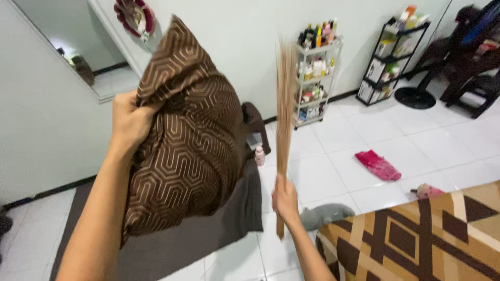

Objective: The person picks up pillows and cushions from the bed and floor, beats each one with a broom to dust it, and arranges them back on the bed. They also beat a plush toy and place it on the bed.

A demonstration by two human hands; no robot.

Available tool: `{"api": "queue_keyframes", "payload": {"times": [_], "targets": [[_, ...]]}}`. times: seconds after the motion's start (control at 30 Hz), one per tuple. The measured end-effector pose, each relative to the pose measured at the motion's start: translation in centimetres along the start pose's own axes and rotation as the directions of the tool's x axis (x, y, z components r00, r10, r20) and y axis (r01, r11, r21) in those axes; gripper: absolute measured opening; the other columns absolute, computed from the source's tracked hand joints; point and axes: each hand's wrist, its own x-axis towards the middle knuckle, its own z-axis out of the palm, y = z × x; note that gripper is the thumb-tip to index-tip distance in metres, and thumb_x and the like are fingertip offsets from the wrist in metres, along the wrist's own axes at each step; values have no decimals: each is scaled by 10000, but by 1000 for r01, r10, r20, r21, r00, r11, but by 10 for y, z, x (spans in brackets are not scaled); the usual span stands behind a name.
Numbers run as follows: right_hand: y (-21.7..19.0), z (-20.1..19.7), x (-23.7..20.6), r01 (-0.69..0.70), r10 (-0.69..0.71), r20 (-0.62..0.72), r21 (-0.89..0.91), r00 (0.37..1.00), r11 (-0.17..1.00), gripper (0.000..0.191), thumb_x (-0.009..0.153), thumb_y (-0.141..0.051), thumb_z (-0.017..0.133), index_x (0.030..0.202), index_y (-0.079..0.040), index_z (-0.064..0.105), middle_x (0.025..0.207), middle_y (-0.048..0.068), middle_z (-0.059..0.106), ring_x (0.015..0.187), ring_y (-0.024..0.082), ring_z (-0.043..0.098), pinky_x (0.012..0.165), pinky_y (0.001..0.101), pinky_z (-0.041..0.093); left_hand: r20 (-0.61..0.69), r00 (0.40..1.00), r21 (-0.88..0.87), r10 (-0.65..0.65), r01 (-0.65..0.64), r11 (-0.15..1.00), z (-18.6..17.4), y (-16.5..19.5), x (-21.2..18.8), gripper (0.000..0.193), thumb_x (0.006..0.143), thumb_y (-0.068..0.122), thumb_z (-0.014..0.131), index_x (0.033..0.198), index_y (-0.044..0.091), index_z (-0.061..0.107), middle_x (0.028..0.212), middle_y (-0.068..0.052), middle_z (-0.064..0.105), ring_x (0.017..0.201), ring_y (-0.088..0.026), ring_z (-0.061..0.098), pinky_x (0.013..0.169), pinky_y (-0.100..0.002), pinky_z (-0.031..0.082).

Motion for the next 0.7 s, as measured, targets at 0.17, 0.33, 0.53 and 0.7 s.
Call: {"api": "queue_keyframes", "payload": {"times": [0.17, 0.33, 0.53, 0.7], "targets": [[23, 42, -18, 441, -460, 46, -384, 886, 811, 445, 1088, -425, 459, 1008, -7, 589, 773, 250, 616, 689, 414, 596, 585, 494, 478, -100, 994, -73, 46, -54, 996, -4, 0, -16, 169, 954, -67, 666, 1101, -52, 748, 973, 3, 733, 847, -59, 607, 752, -219, 494], [107, -14, -45, -488, 499, 1, -208, 867, 848, 456, 1087, -464, 459, 932, -40, 527, 667, 148, 518, 548, 296, 504, 472, 421, 406, -117, 993, -259, 25, -55, 964, -12, -14, -19, 156, 939, -89, 652, 1065, -56, 738, 999, 14, 712, 864, -69, 613, 778, -215, 487], [27, -2, 1, -190, 175, 81, 247, 981, 950, 495, 1085, -511, 458, 841, -80, 453, 541, 27, 400, 380, 155, 394, 335, 334, 319, -194, 980, -128, -35, 10, 992, 16, -54, 3, 244, 863, -78, 609, 1053, -32, 754, 951, 24, 725, 830, -44, 617, 748, -213, 490], [-9, 53, -25, 229, -220, 86, -115, 972, 967, 489, 1058, -474, 421, 1120, -24, 604, 574, 81, 503, 493, 178, 520, 445, 353, 436, -275, 959, -18, -67, 64, 998, 69, -59, 5, 227, 827, -57, 649, 1029, -54, 750, 862, 15, 718, 797, -41, 588, 720, -226, 494]]}}
